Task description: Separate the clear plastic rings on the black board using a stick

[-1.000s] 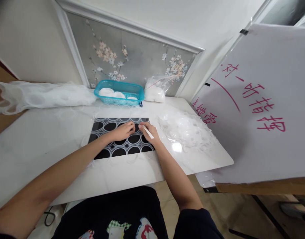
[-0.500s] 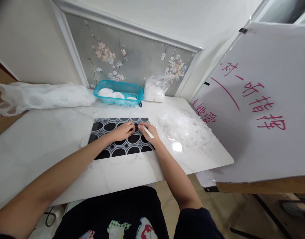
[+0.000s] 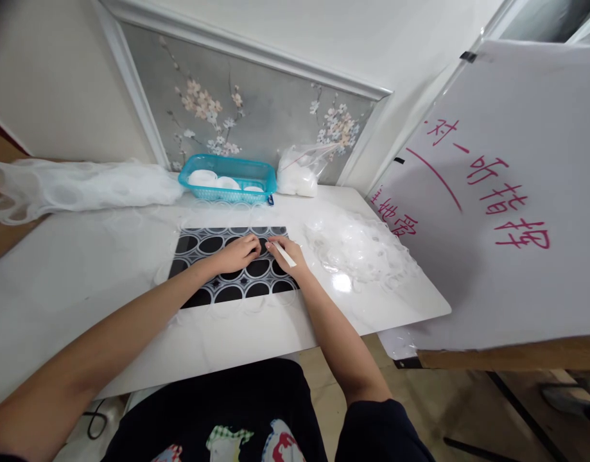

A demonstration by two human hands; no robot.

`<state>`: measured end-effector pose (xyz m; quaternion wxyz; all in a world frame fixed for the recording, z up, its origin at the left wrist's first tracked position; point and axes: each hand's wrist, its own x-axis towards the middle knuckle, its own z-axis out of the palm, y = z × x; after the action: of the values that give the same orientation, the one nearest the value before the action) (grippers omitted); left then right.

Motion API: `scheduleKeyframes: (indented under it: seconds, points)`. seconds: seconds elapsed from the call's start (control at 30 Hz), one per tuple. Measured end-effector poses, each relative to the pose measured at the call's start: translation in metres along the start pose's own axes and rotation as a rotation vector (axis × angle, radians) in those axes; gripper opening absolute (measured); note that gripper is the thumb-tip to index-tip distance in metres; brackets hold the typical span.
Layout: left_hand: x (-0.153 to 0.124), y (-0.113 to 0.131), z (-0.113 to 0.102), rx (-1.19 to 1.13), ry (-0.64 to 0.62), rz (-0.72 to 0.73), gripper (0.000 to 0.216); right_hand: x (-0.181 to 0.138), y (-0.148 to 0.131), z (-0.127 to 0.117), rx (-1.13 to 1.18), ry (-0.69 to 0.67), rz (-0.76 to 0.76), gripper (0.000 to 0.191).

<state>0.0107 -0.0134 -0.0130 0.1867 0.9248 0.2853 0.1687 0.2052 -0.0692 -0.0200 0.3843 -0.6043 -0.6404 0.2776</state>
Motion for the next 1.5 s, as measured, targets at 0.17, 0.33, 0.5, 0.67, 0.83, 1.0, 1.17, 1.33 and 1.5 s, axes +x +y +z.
scheduleKeyframes:
  seconds: [0.17,0.33,0.5,0.67,0.83,1.0,1.17,1.33,1.5]
  points:
    - [-0.0008,0.0012,0.0002,0.022,0.005,0.012,0.016,0.0001,0.0008,0.0002,-0.006,0.006,-0.024,0.034]
    - [-0.0011,0.0025,0.0006,0.045,0.006,0.023,0.017,0.0001,0.0022,0.0005,-0.001,0.011,-0.036,0.033]
    - [-0.0009,0.0035,0.0011,0.073,-0.003,0.028,0.018,0.0002,0.0028,0.0014,0.031,0.008,-0.025,0.033]
    - [-0.0013,0.0044,0.0006,0.094,-0.008,0.030,0.017,0.0002,-0.0002,0.0018,0.054,0.007,-0.027,0.033]
    - [-0.0019,0.0054,0.0000,0.113,-0.015,0.027,0.017,-0.0005,-0.0028,0.0007,0.061,-0.007,-0.016,0.035]
    - [-0.0015,0.0052,-0.0002,0.130,-0.017,0.021,0.015,-0.0006,-0.0006,0.0004,-0.010,-0.002,-0.029,0.034]
    - [-0.0014,0.0068,-0.0009,0.146,-0.024,0.024,0.015,0.0003,0.0002,0.0005,-0.022,-0.002,-0.029,0.033]
    - [-0.0016,0.0085,-0.0020,0.166,-0.031,0.024,0.017,0.0003,-0.0016,0.0007,-0.011,-0.001,-0.013,0.032]
    - [-0.0015,0.0076,-0.0012,0.186,-0.033,0.029,0.016,0.0004,-0.0004,0.0007,-0.017,0.002,-0.022,0.034]
